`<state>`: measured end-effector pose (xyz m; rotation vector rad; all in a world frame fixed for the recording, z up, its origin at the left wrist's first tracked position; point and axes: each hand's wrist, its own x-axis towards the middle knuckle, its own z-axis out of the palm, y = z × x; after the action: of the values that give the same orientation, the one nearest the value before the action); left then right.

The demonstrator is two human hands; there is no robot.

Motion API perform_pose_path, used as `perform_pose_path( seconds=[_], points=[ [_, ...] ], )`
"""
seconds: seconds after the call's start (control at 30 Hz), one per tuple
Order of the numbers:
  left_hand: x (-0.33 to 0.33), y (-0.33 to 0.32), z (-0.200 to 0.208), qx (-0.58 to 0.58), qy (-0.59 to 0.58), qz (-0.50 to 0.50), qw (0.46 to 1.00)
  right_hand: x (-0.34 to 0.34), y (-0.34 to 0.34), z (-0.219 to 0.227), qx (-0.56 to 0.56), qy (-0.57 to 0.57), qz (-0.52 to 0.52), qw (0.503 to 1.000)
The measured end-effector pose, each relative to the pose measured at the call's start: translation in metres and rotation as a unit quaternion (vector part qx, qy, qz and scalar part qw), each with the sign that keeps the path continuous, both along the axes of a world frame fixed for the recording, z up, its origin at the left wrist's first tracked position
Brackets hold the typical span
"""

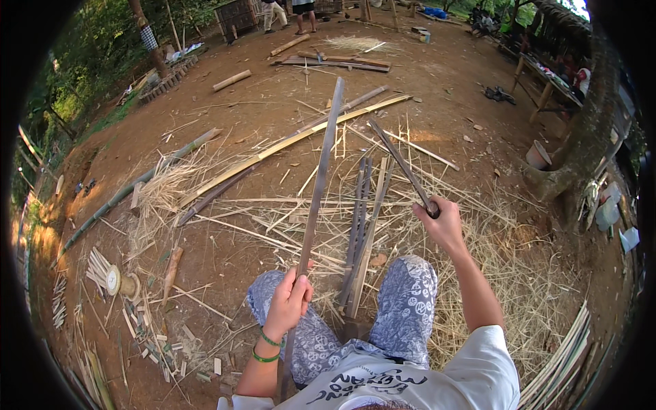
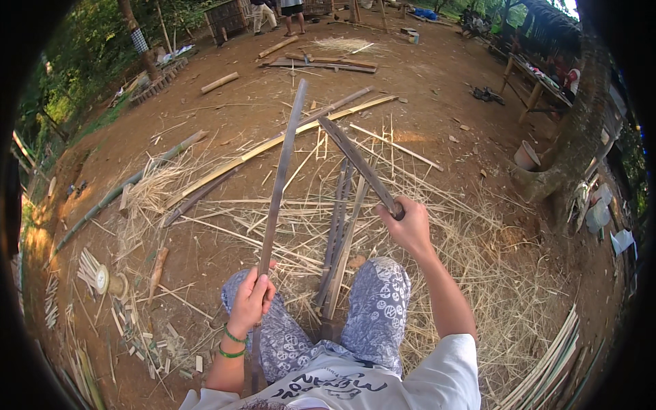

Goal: The person walks through a cluttered outdoor area and sits on the ground. They use a machete to split a long bamboo pole into thin strips, repeatedly striking the pole against a wooden block to separate the layers.

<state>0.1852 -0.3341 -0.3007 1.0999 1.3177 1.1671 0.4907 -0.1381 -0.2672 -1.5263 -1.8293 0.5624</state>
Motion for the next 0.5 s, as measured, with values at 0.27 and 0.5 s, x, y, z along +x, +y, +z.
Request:
perform_pose_path(
  seconds=[0.27, 0.5],
  points=[
    [-0.003, 0.002, 0.005, -0.008, -0.019, 0.003, 1.000, -0.009, -0.006, -0.004, -0.012, 0.013, 0.010, 1.000],
    [-0.005, 0.005, 0.006, -0.032, -0.094, 0.006, 0.995, -0.015, -0.008, -0.003, 0.005, 0.024, 0.023, 0.999]
  ],
)
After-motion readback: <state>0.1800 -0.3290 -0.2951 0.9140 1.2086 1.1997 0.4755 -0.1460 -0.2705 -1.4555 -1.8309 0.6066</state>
